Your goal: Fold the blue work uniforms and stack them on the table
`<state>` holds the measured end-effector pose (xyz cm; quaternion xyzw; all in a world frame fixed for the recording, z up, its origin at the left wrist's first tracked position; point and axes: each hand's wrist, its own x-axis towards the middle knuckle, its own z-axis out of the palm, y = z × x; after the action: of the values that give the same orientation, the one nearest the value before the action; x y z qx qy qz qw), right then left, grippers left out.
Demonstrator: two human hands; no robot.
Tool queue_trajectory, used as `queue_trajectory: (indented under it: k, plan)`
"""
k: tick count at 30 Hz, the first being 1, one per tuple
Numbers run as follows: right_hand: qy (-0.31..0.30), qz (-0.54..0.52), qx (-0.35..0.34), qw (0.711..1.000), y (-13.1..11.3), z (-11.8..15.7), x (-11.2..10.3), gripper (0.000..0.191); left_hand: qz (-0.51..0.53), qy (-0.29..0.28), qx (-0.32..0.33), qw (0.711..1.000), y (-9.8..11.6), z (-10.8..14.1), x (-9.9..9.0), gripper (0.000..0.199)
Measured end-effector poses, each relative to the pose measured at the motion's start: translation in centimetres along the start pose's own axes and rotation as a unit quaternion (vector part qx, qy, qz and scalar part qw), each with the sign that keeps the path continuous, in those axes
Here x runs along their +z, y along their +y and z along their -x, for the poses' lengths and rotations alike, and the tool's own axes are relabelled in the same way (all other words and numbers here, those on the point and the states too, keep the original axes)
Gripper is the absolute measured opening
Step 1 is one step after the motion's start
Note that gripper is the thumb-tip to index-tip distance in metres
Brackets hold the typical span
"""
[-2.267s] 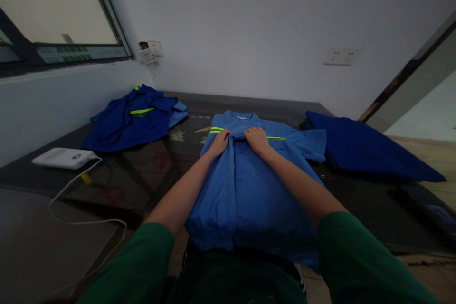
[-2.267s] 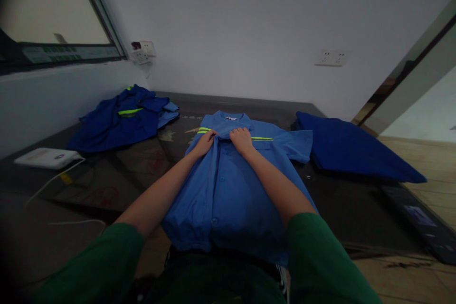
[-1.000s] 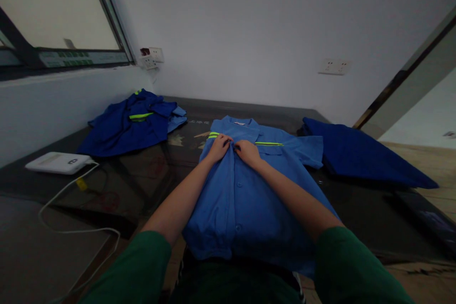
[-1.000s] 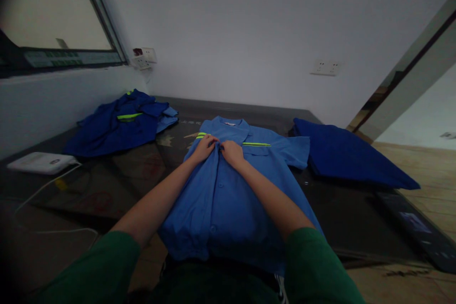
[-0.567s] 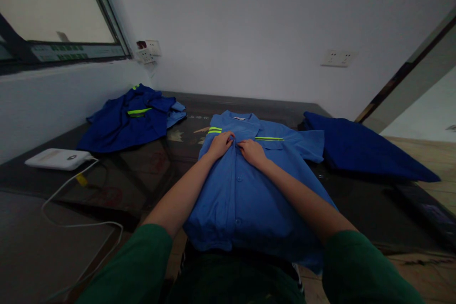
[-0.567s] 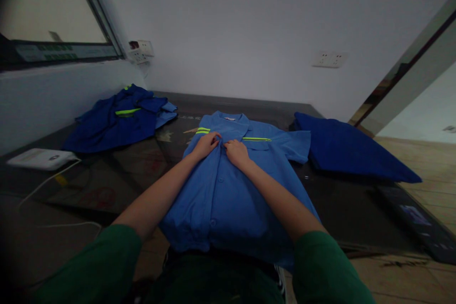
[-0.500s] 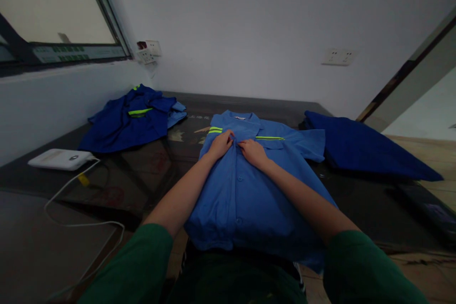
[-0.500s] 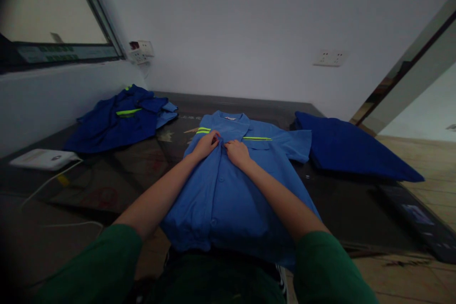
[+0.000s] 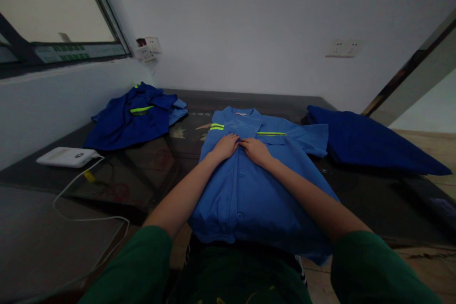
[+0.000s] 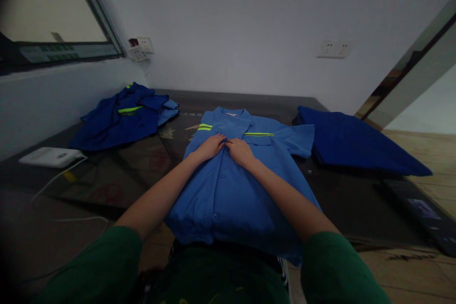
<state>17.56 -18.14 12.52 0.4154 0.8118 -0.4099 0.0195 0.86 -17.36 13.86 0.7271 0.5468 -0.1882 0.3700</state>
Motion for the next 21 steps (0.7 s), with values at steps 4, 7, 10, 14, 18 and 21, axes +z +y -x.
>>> queue_trajectory:
  k: [4, 7, 10, 14, 18, 21]
  plan:
    - [0.03, -0.046, 0.025, 0.998, -0.6, 0.5, -1.2, 0.034, -0.034, -0.073, -0.032, 0.996, 0.2, 0.6, -0.5, 0.05]
    - [0.049, -0.084, 0.011, 0.995, -2.4, 2.1, -2.8, 0.032, -0.047, -0.098, -0.035, 0.993, 0.1, 1.1, -0.8, 0.054]
    - [0.027, -0.129, -0.046, 0.99, -5.3, 4.9, -4.2, 0.032, -0.059, -0.096, -0.038, 0.993, 0.1, 1.2, -0.7, 0.056]
    - [-0.044, -0.144, -0.14, 0.979, -8.6, 9.2, -4.2, 0.04, -0.061, -0.086, -0.051, 0.993, 0.4, 1.3, -0.6, 0.058]
    - [-0.071, -0.128, -0.137, 0.98, -9.3, 12.3, -2.8, 0.048, -0.056, -0.086, -0.055, 0.993, 0.5, 1.2, -0.6, 0.058]
    - [-0.044, -0.145, -0.135, 0.979, -9.1, 13.8, -2.1, 0.043, -0.056, -0.083, -0.054, 0.994, 0.4, 1.2, -0.6, 0.058]
